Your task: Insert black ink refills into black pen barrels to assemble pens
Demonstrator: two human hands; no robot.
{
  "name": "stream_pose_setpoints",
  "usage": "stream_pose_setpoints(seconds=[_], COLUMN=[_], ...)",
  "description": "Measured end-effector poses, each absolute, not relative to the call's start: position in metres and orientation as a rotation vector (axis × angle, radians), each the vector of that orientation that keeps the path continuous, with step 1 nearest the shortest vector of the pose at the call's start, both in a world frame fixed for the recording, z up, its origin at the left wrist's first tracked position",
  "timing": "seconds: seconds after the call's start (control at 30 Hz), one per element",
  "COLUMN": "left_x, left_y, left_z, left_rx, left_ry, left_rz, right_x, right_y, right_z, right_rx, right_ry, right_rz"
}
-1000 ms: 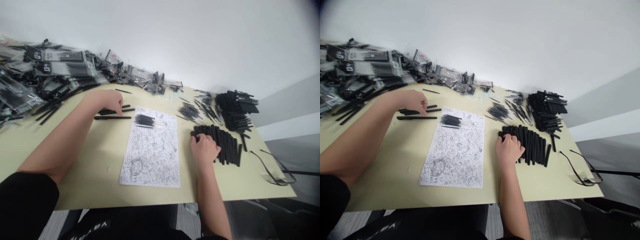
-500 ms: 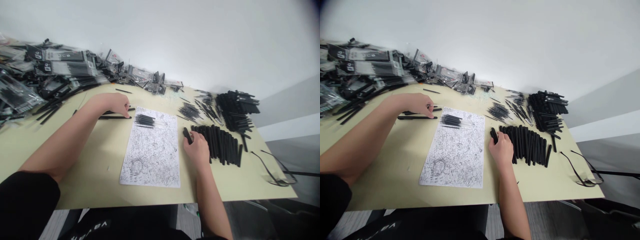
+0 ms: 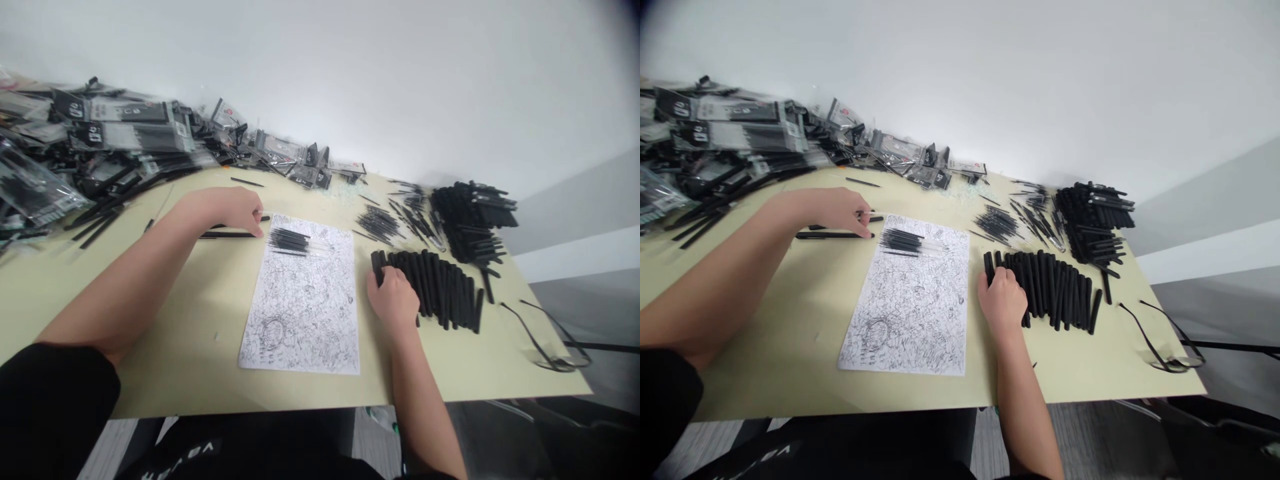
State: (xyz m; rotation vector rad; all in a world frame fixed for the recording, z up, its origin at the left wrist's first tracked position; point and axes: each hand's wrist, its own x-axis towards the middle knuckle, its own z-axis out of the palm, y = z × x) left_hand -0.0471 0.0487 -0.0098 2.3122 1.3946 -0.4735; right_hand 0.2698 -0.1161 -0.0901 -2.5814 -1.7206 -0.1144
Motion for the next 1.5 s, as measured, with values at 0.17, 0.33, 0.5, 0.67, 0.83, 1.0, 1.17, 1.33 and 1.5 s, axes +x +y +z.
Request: stream_pose_setpoints(seconds=[0.17, 0.33, 0.5, 0.67, 0.83, 1.0, 1.17, 1.33, 1.5], left_x=[-0.045, -0.041, -0.038, -0.033, -0.028, -0.024, -0.018, -0.007, 0.009], left_y=[0.043, 0.038, 0.034, 0.027, 0.020, 0.020, 0.020, 0.012, 0.000], left_z=[-0.004, 0.001, 0.004, 0.010, 0.010, 0.001, -0.008, -0.015, -0.032], left_rx=[2.296, 2.303, 2.310, 2.333, 2.329, 2.379, 2.404, 2.445, 2.456], left_ry=[1.396, 1.364, 1.335, 1.242, 1.178, 1.092, 0.989, 0.873, 0.800], left_rz=[-0.457, -0.455, -0.441, -0.341, -0.282, -0.221, -0.171, -0.066, 0.019], right_x=[0.268, 0.260, 0.257, 0.261, 0.261, 0.260, 0.260, 0.260, 0.259], right_y=[-0.117, -0.118, -0.116, -0.114, -0.116, -0.117, -0.117, -0.116, -0.115], right_z=[-0.095, -0.100, -0.106, -0.107, -0.107, -0.103, -0.102, -0.105, -0.106], right_rx=[-2.234, -1.780, -1.647, -1.497, -1.566, -1.682, -1.655, -1.643, -1.538], right_ry=[-1.882, -2.283, -2.290, -2.227, -2.213, -2.219, -2.269, -2.272, -2.245], right_rz=[-0.066, 0.020, 0.057, 0.065, -0.118, -0.101, 0.036, 0.013, 0.021])
